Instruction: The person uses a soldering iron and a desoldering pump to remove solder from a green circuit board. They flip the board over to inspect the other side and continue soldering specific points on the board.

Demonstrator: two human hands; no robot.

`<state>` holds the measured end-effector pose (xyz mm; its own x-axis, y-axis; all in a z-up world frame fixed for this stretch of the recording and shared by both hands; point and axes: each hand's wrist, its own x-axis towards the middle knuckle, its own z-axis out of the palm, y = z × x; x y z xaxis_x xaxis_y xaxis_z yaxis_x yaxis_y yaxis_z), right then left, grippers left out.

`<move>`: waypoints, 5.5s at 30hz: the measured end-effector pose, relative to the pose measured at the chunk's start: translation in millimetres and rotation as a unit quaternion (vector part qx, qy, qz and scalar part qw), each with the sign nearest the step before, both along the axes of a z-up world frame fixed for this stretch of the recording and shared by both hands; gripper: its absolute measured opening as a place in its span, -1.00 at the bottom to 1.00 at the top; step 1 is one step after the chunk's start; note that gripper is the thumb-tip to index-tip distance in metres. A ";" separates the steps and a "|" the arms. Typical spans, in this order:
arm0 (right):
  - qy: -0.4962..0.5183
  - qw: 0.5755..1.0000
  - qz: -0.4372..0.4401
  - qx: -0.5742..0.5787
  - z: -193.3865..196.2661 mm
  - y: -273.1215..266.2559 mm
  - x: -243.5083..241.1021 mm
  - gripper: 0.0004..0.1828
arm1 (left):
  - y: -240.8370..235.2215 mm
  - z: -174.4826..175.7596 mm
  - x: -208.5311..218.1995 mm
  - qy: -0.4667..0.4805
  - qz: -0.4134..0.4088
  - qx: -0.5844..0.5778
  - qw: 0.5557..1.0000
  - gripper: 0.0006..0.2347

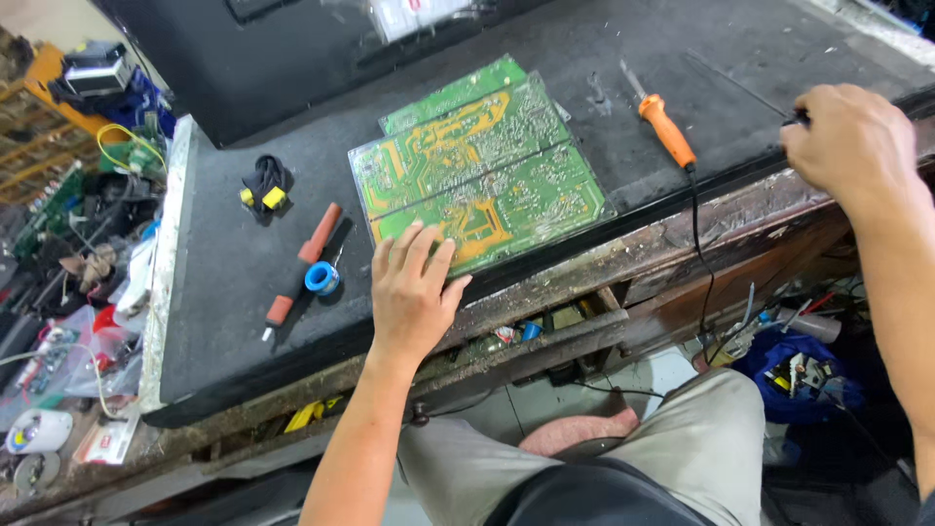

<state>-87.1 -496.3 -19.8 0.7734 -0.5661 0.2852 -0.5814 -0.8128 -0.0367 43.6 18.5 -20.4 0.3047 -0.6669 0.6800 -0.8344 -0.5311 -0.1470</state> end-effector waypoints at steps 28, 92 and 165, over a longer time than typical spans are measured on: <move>-0.107 0.946 0.277 -0.134 73.8 201.5 -135.6 -0.65 | -30.4 100.9 40.3 0.009 0.042 0.056 0.998 -0.71; 0.035 0.963 0.266 -0.005 129.4 205.1 -93.9 -0.53 | -44.9 100.8 52.8 0.002 0.077 0.064 0.995 -0.69; 0.291 0.912 0.237 -0.164 204.1 250.0 -82.1 -0.73 | -65.1 84.8 25.3 -0.129 0.070 0.118 0.982 -0.71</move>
